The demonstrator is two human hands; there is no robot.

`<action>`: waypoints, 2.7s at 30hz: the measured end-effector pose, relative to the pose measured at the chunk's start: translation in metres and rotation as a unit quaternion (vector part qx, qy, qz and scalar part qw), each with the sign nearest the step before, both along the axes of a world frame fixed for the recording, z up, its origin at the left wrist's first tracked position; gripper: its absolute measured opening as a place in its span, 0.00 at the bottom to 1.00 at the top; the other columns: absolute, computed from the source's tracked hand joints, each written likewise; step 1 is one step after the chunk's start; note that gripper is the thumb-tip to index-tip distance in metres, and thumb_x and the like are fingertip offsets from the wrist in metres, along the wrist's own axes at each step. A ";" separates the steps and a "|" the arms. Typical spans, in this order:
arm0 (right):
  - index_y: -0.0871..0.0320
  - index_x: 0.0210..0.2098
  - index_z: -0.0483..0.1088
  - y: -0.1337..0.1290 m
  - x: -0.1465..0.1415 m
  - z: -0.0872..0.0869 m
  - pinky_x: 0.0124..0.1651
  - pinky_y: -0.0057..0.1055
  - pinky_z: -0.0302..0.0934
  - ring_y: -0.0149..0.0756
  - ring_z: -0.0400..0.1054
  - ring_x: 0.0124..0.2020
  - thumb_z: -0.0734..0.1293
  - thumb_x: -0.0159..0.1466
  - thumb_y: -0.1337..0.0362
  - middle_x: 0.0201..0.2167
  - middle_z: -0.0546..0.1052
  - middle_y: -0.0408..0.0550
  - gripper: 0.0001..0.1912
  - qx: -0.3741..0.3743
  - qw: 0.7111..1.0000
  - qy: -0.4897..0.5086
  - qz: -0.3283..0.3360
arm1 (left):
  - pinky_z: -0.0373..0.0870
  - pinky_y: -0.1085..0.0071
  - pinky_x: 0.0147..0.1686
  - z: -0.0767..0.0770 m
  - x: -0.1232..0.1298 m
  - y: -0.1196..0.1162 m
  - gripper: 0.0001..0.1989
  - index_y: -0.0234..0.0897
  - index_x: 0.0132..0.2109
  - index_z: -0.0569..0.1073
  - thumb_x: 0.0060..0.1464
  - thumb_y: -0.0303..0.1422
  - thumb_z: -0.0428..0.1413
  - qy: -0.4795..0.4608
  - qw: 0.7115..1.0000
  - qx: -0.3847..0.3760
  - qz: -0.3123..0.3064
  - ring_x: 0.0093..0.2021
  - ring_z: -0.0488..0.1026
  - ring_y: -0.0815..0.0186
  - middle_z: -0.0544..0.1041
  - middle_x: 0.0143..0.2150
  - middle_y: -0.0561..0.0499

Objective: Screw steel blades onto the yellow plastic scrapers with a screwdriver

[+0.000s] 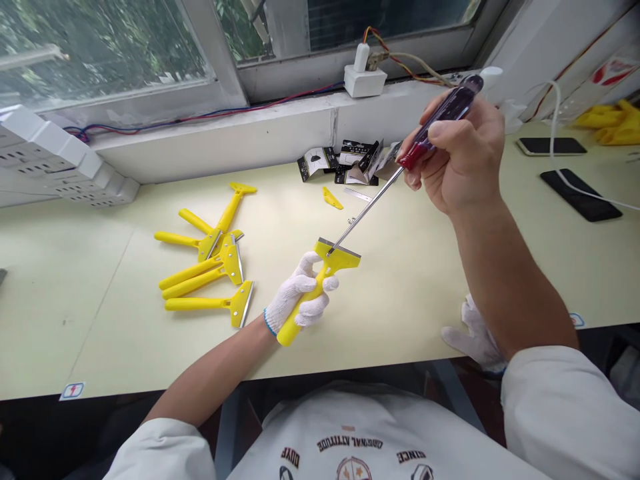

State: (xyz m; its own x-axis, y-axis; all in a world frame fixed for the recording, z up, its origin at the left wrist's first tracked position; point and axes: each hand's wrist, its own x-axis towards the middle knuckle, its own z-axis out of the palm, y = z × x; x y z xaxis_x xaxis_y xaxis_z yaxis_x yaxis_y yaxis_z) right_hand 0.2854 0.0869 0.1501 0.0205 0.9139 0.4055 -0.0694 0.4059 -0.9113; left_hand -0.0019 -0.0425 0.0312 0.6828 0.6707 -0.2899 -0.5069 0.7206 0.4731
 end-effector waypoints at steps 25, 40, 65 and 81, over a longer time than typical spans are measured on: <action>0.41 0.38 0.72 -0.017 -0.010 0.004 0.25 0.50 0.60 0.50 0.70 0.28 0.78 0.50 0.45 0.29 0.80 0.45 0.20 0.013 0.998 -0.036 -0.041 | 0.48 0.84 0.12 -0.006 0.001 0.001 0.29 0.59 0.65 0.71 0.60 0.27 0.60 0.014 0.998 -0.024 0.053 0.20 0.51 0.79 0.69 0.43 0.55; 0.47 0.41 0.79 -0.044 0.002 0.017 0.31 0.44 0.76 0.46 0.81 0.32 0.82 0.56 0.64 0.38 0.85 0.42 0.15 0.092 0.957 -0.262 0.085 | 0.50 0.86 0.16 -0.016 0.013 0.012 0.28 0.52 0.61 0.64 0.59 0.24 0.59 0.061 0.988 -0.035 0.138 0.21 0.56 0.81 0.68 0.44 0.56; 0.48 0.45 0.75 -0.053 0.004 0.023 0.36 0.42 0.64 0.46 0.71 0.33 0.71 0.70 0.56 0.38 0.80 0.48 0.06 0.189 0.864 -0.466 0.014 | 0.54 0.84 0.17 -0.017 0.013 0.014 0.31 0.52 0.64 0.62 0.58 0.25 0.60 0.115 0.979 -0.013 0.167 0.21 0.58 0.80 0.70 0.44 0.56; 0.47 0.43 0.68 -0.068 -0.001 0.030 0.37 0.43 0.64 0.46 0.71 0.35 0.68 0.69 0.65 0.40 0.78 0.47 0.06 0.196 0.873 -0.441 0.070 | 0.56 0.84 0.17 -0.020 0.013 0.016 0.31 0.52 0.65 0.61 0.59 0.28 0.61 0.141 0.977 0.018 0.159 0.21 0.59 0.79 0.72 0.44 0.55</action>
